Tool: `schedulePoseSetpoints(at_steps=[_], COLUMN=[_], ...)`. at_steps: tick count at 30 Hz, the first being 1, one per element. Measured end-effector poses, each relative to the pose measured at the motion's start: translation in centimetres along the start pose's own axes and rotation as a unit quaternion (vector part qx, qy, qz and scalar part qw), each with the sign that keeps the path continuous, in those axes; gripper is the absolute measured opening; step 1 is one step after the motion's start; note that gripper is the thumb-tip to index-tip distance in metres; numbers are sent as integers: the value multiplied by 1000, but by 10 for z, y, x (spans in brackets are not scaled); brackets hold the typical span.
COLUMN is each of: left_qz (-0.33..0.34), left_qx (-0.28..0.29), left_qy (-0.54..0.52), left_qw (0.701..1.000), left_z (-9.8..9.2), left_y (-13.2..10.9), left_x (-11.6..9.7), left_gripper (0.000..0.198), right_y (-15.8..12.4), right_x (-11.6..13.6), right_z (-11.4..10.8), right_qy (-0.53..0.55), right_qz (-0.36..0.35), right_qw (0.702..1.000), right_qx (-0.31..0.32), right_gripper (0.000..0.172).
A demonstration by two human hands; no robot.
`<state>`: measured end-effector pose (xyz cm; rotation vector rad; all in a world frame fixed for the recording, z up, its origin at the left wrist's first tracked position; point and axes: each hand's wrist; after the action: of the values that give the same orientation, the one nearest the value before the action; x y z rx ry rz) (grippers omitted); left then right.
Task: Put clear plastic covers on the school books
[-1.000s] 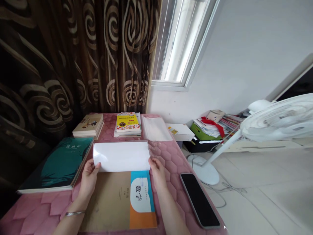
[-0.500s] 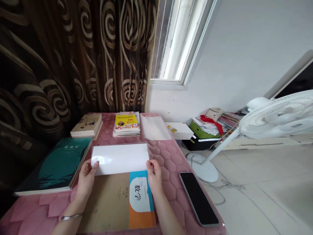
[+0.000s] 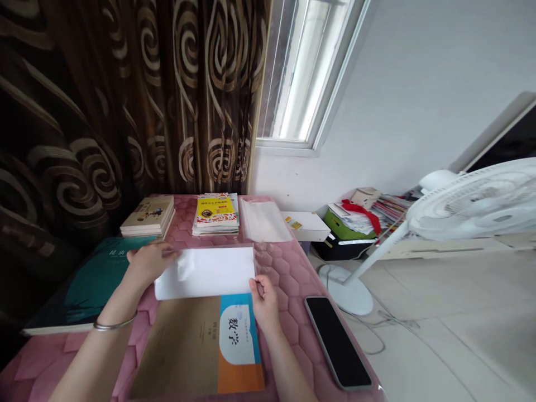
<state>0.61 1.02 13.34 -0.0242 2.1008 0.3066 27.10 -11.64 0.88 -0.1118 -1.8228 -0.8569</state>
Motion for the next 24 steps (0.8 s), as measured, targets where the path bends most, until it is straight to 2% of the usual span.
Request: schedulePoseSetpoints(at_steps=[2, 3, 6, 8, 11, 14, 17, 20, 24], left_qz=[50, 67, 82, 94, 107, 113, 110, 107, 123], left_qx=[55, 106, 232, 270, 280, 286, 313, 332, 322], left_qy=[160, 212, 249, 233, 211, 180, 136, 111, 136], left_qw=[984, 969, 937, 929, 930, 934, 933, 931, 929], left_z=[7, 13, 34, 52, 73, 83, 84, 81, 79], left_y=[-6, -10, -24, -29, -31, -27, -24, -23, -23], left_x=[-20, -30, -52, -60, -58, -49, -41, -38, -44], left_gripper=[12, 11, 17, 23, 26, 17, 19, 25, 29], right_y=[-1, -1, -1, -1, -1, -4, -6, -7, -6], right_x=[-3, -3, 0, 2, 3, 2, 3, 4, 2], right_z=[-1, 0, 2, 3, 2, -1, -1, 4, 12], right_qy=[-19, -27, -32, -20, 7, 13, 0, -18, -32], right_qz=[-14, -21, -22, -8, 11, 11, 1, -13, -2], right_qw=[1000, 999, 999, 1000, 1000, 998, 997, 999, 999], right_qx=[13, 16, 18, 15, 28, 66, 75, 37, 2], right_gripper=[30, 30, 30, 31, 33, 35, 37, 39, 40])
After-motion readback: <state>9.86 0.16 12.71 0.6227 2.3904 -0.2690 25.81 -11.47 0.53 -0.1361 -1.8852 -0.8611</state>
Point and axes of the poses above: each hand's wrist, its own y-axis towards the middle knuckle, its own z-axis out of the palm, x = y × z, and after that the axes turned 10 degrees about -z, right-handed
